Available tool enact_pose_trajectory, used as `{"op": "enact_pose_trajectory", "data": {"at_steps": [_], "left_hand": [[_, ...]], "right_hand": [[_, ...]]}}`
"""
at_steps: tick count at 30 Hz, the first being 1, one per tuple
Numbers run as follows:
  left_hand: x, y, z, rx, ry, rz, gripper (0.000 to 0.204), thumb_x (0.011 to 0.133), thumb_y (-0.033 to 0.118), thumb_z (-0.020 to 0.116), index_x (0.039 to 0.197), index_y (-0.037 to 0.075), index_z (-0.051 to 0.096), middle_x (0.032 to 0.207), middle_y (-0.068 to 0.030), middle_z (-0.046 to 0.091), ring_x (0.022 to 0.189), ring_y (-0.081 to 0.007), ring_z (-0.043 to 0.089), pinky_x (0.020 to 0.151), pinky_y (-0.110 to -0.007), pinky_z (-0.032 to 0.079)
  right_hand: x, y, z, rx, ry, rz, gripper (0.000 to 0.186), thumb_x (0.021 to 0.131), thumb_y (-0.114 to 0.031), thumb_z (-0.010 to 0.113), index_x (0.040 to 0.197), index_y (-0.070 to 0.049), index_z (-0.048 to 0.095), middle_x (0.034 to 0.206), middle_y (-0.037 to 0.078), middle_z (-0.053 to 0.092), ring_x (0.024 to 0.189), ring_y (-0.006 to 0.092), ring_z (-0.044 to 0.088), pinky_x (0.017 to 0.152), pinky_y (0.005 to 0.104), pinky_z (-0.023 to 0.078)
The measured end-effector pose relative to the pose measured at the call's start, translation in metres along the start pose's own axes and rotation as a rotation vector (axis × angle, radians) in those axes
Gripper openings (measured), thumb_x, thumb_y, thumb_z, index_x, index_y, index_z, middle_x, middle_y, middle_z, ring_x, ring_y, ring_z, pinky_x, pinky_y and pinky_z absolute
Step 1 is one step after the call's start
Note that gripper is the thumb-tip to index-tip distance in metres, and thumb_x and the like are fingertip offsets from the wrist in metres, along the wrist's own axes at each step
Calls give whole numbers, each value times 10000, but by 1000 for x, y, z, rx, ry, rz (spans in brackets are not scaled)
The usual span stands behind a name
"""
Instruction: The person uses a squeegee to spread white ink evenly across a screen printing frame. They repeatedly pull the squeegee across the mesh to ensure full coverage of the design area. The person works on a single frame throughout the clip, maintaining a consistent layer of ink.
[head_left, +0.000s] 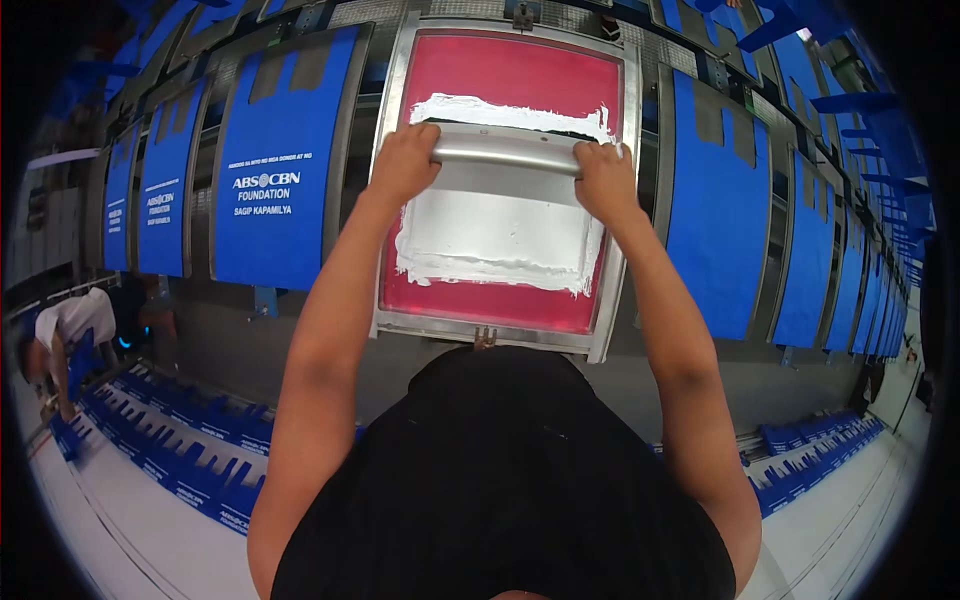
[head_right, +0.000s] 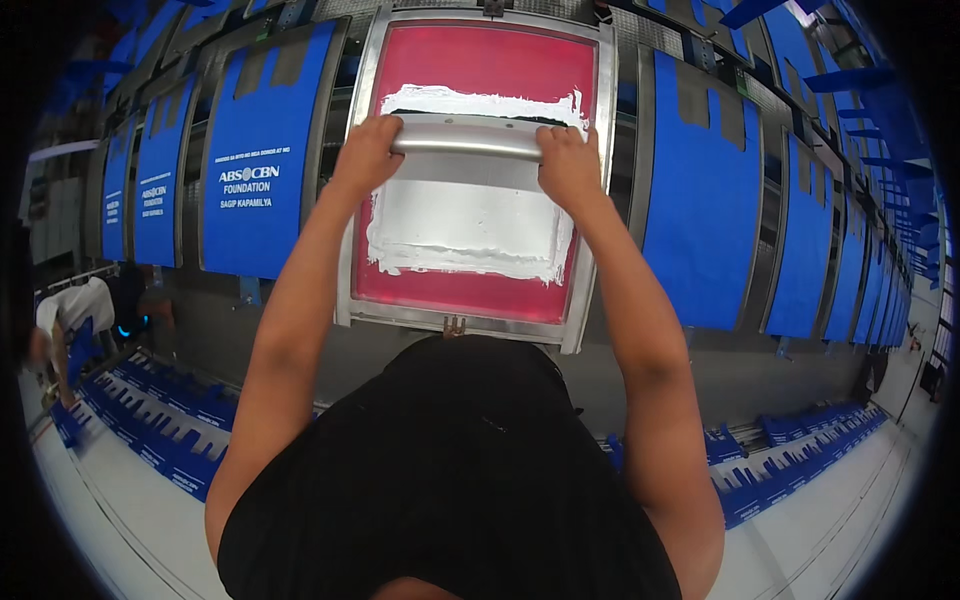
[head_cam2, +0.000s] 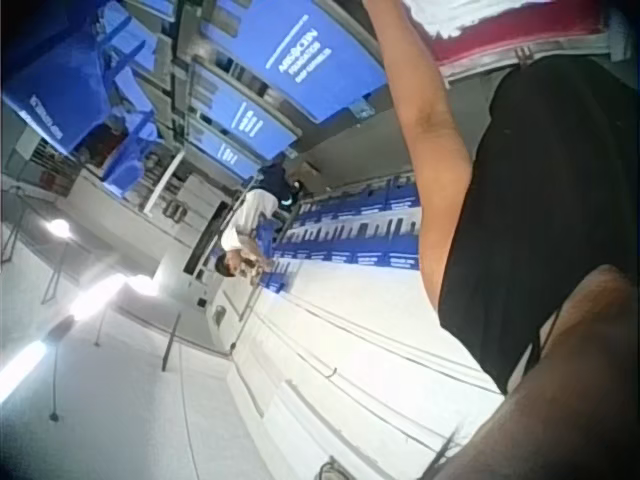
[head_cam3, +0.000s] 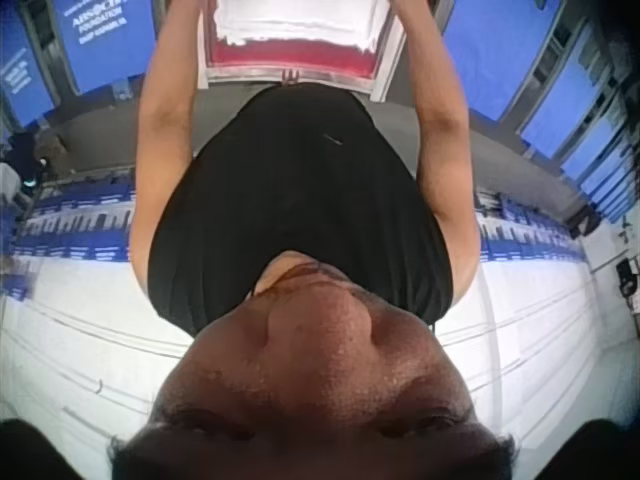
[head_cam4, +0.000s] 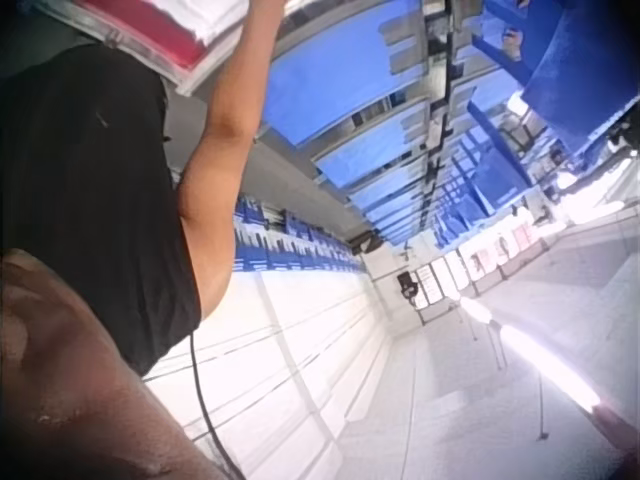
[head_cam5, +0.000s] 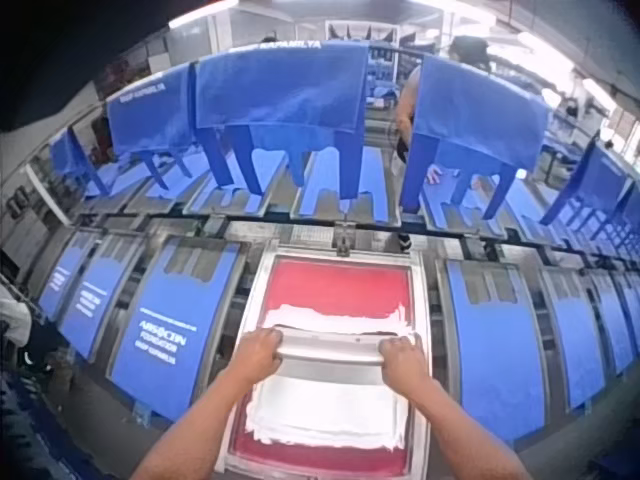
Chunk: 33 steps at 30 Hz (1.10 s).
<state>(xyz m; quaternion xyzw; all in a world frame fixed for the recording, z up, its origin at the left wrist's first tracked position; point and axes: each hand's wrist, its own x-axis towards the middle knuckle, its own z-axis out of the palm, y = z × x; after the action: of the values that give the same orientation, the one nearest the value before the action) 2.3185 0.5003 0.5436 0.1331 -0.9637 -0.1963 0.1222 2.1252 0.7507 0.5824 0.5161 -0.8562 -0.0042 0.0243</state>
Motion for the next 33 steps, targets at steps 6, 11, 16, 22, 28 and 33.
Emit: {"op": "enact_pose_trajectory", "data": {"at_steps": [6, 11, 16, 22, 28, 33], "left_hand": [[-95, 26, 2, -32, -99, 1, 460, 640, 80, 687, 1084, 55, 573, 1024, -114, 572, 989, -305, 551, 859, -421, 409], [-155, 70, -44, -149, -248, -103, 326, 597, 63, 728, 903, 49, 616, 860, -98, 592, 873, -299, 573, 796, -419, 422], [-161, 68, -26, -179, -285, -83, 321, 591, 73, 729, 890, 42, 615, 882, -110, 604, 872, -299, 581, 778, -421, 454], [-167, 73, -21, -131, -39, -14, 368, 588, 8, 650, 954, 50, 649, 938, -105, 640, 872, -297, 599, 798, -430, 455], [0, 1, 2, 37, -295, -223, 351, 682, 245, 769, 999, 115, 688, 860, -167, 672, 842, -337, 657, 732, -432, 525], [20, -7, -21, -66, -223, -200, 400, 744, 371, 764, 1030, 101, 693, 928, -179, 689, 880, -302, 677, 764, -422, 527]], "right_hand": [[-84, -36, 6, 157, -148, 16, 324, 687, -1, 590, 1004, -62, 568, 923, 112, 585, 960, 312, 569, 946, 522, 388], [-148, -74, -56, 317, -339, 82, 352, 633, -5, 624, 981, -54, 606, 895, 117, 624, 922, 329, 588, 991, 519, 380], [-143, -76, -50, 302, -485, 167, 386, 601, -3, 648, 982, -66, 646, 932, 112, 664, 948, 326, 610, 1038, 539, 359], [-154, -84, -45, 311, -386, 172, 432, 561, 15, 662, 982, -84, 673, 943, 124, 679, 935, 324, 619, 1076, 572, 319], [2, -2, 5, 10, -321, 114, 364, 692, -125, 655, 1052, -174, 681, 841, 78, 695, 858, 266, 662, 995, 503, 374], [14, 11, -18, 153, -225, 100, 392, 674, -85, 622, 1057, -151, 682, 844, 177, 672, 826, 326, 649, 879, 405, 476]]}}
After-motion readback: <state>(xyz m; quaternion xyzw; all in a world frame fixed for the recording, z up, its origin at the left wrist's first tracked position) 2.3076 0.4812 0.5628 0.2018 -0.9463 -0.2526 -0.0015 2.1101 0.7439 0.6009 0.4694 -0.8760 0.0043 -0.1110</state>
